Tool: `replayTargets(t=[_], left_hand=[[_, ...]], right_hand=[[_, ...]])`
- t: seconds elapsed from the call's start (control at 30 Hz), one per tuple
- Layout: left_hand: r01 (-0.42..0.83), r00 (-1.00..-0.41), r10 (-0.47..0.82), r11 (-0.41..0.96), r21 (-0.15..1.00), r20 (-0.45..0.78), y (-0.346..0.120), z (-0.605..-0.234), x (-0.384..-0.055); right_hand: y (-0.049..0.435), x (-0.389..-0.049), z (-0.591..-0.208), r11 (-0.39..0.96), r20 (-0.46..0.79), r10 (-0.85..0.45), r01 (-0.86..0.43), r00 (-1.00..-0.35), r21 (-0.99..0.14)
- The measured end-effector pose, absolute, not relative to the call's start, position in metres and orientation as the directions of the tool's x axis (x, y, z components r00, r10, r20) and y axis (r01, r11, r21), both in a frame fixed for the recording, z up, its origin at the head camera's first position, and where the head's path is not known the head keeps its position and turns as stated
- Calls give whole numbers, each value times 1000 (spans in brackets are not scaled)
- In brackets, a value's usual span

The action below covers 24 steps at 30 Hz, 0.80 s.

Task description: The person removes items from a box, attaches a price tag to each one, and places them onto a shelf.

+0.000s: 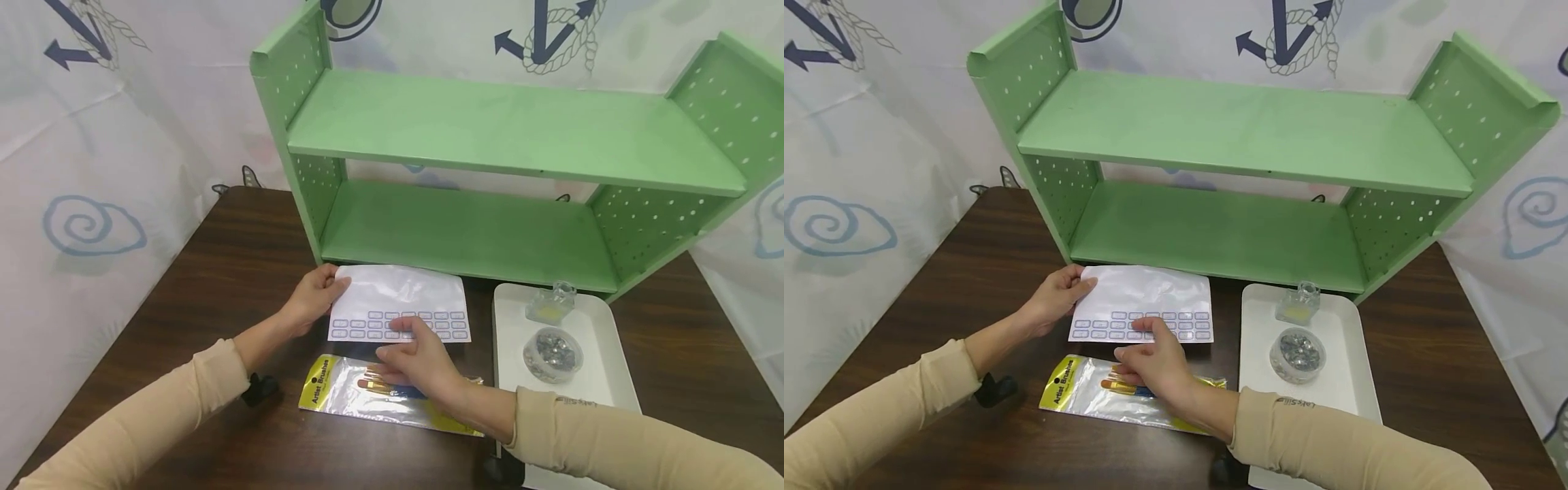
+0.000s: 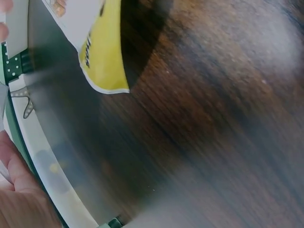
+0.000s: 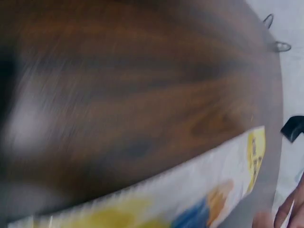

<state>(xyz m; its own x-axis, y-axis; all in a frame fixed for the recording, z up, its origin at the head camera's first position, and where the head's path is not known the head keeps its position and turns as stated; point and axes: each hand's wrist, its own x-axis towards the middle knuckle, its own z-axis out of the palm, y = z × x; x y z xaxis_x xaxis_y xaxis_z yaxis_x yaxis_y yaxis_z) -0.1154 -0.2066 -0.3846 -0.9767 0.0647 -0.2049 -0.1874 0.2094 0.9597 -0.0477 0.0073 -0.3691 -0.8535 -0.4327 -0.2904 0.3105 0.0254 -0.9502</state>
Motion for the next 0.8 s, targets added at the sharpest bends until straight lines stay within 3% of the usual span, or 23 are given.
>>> replayTargets(t=[0.37,0.6,0.8], left_hand=[[-185,-978,63,161,970,-197,-197,-378,-115],[-193,-977,58,145,970,-203,-194,-376,-112],[-189,-978,59,146,971,-200,-194,-375,-109]], right_hand=[[-12,-38,-385,-123,-275,-164,296,-948,-947],[-19,-47,-390,-276,-238,-86,253,-967,-927],[-21,-51,-389,-300,-278,-58,283,-959,-911]])
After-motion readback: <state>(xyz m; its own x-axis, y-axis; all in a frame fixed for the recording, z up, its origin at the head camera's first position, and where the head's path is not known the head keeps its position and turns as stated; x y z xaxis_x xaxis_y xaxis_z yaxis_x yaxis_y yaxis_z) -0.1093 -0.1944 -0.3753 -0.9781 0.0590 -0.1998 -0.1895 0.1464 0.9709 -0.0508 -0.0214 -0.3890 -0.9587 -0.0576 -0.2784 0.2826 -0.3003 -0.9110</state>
